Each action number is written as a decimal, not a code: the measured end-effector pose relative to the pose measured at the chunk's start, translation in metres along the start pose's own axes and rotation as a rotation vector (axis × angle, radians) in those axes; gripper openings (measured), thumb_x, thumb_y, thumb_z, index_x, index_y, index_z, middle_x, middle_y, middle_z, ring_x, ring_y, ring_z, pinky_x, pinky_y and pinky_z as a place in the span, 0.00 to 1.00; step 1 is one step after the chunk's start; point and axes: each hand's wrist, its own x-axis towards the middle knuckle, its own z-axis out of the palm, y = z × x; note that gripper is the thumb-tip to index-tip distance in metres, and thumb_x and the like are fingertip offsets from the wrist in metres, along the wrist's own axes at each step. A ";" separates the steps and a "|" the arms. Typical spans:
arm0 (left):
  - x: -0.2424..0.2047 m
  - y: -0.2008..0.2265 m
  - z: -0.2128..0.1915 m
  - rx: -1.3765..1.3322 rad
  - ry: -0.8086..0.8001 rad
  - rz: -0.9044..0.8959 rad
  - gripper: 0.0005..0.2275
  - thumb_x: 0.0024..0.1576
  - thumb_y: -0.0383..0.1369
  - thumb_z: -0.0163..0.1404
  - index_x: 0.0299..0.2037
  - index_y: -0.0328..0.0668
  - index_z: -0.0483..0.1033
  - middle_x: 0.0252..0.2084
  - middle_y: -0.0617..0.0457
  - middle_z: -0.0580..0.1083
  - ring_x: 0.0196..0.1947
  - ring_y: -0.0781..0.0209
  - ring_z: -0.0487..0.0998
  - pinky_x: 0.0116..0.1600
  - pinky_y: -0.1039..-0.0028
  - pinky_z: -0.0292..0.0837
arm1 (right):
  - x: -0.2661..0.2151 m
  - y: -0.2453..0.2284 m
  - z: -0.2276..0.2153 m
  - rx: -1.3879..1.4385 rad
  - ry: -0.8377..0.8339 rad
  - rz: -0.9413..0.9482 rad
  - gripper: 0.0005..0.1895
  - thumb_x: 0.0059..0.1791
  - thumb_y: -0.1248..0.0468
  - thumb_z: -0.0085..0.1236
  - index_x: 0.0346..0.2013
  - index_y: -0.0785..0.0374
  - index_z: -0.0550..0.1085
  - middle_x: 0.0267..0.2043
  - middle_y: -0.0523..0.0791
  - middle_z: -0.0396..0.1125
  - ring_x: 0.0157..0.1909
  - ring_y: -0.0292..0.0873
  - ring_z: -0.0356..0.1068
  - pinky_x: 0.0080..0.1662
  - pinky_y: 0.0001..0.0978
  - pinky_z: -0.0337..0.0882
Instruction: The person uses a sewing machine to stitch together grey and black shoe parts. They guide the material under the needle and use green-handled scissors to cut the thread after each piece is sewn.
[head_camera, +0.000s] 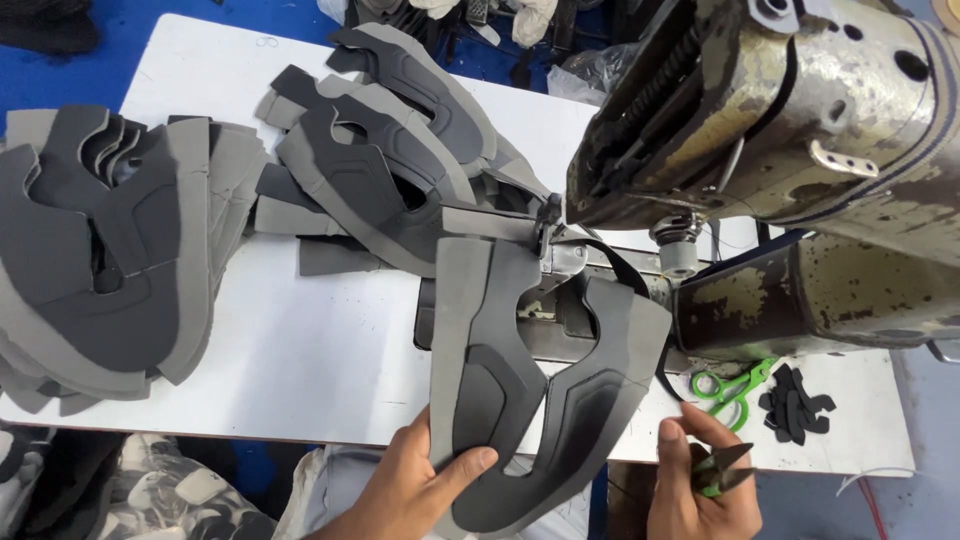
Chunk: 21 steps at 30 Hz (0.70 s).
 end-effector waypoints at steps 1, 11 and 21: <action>-0.002 0.001 0.001 0.040 -0.036 0.017 0.30 0.57 0.38 0.54 0.68 0.34 0.61 0.60 0.41 0.74 0.64 0.53 0.75 0.63 0.63 0.75 | -0.002 -0.008 -0.002 0.037 -0.009 0.080 0.15 0.53 0.66 0.62 0.53 0.68 0.77 0.38 0.51 0.75 0.25 0.34 0.62 0.28 0.23 0.57; -0.008 0.004 0.007 0.056 -0.162 -0.016 0.29 0.58 0.37 0.55 0.67 0.37 0.60 0.59 0.41 0.75 0.63 0.55 0.76 0.64 0.64 0.70 | 0.011 -0.056 0.026 0.069 -0.649 0.205 0.24 0.43 0.67 0.69 0.53 0.70 0.78 0.40 0.49 0.77 0.42 0.32 0.73 0.44 0.23 0.73; -0.002 0.017 0.007 0.233 -0.194 0.011 0.28 0.57 0.34 0.57 0.67 0.39 0.61 0.51 0.41 0.80 0.56 0.56 0.81 0.59 0.67 0.73 | 0.008 -0.048 0.033 0.148 -0.561 0.299 0.18 0.41 0.72 0.68 0.46 0.73 0.78 0.35 0.46 0.77 0.37 0.35 0.75 0.40 0.27 0.74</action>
